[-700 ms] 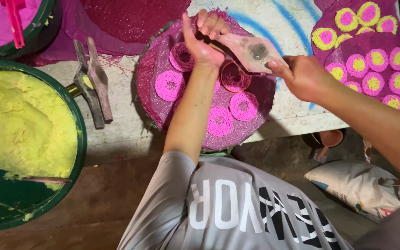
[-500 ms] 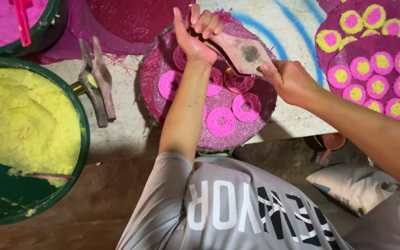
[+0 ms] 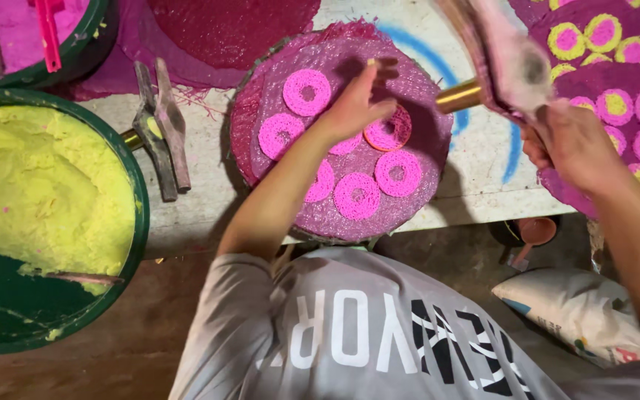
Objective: The person fills a hand-operated incense mold with yellow powder, presses the powder into small circular shapes onto a pink base, and repeats the process using various molds and colors of powder.
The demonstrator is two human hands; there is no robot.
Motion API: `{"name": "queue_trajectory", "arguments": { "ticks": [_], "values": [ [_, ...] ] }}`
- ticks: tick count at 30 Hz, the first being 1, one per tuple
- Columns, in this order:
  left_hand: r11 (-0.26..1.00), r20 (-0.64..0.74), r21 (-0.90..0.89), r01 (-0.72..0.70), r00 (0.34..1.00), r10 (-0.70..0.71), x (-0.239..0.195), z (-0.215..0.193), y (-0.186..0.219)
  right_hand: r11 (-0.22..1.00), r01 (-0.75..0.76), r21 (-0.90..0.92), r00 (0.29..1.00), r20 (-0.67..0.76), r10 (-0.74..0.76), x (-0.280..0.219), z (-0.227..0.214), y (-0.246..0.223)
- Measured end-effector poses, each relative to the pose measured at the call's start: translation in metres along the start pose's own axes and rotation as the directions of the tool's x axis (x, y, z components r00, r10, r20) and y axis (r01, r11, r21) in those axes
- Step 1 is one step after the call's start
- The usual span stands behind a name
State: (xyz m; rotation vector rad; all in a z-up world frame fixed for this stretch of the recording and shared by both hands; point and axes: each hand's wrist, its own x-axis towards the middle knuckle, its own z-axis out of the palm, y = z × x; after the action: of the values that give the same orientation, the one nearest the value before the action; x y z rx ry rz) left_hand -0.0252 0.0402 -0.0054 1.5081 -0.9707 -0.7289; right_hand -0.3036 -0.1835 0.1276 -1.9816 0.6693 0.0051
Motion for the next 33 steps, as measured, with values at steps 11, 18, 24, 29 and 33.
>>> {"name": "queue_trajectory", "arguments": {
  "ticks": [11,18,24,29,33],
  "values": [
    [0.741,0.248,0.669,-0.057,0.957,-0.150,-0.022,-0.004,0.019,0.780,0.231,0.581,0.968,-0.215,-0.127,-0.063,0.051,0.060],
    [0.740,-0.005,0.645,0.192,0.969,-0.248,0.008,-0.047,0.030,0.702,0.297,0.648,0.942,-0.320,-0.103,-0.093,0.069,0.084],
    [0.597,0.068,0.802,-0.015,0.995,-0.068,-0.007,-0.061,0.024,0.692,0.309,0.653,0.922,-0.383,-0.050,-0.095,0.078,0.094],
    [0.471,0.056,0.881,-0.029,0.998,-0.043,-0.038,-0.055,0.042,0.673,0.357,0.648,0.925,-0.346,-0.158,-0.085,0.080,0.101],
    [0.443,0.032,0.877,-0.187,0.942,0.334,-0.074,-0.035,0.103,0.773,0.358,0.524,0.929,-0.281,-0.240,-0.069,0.093,0.075]
  ]
}}
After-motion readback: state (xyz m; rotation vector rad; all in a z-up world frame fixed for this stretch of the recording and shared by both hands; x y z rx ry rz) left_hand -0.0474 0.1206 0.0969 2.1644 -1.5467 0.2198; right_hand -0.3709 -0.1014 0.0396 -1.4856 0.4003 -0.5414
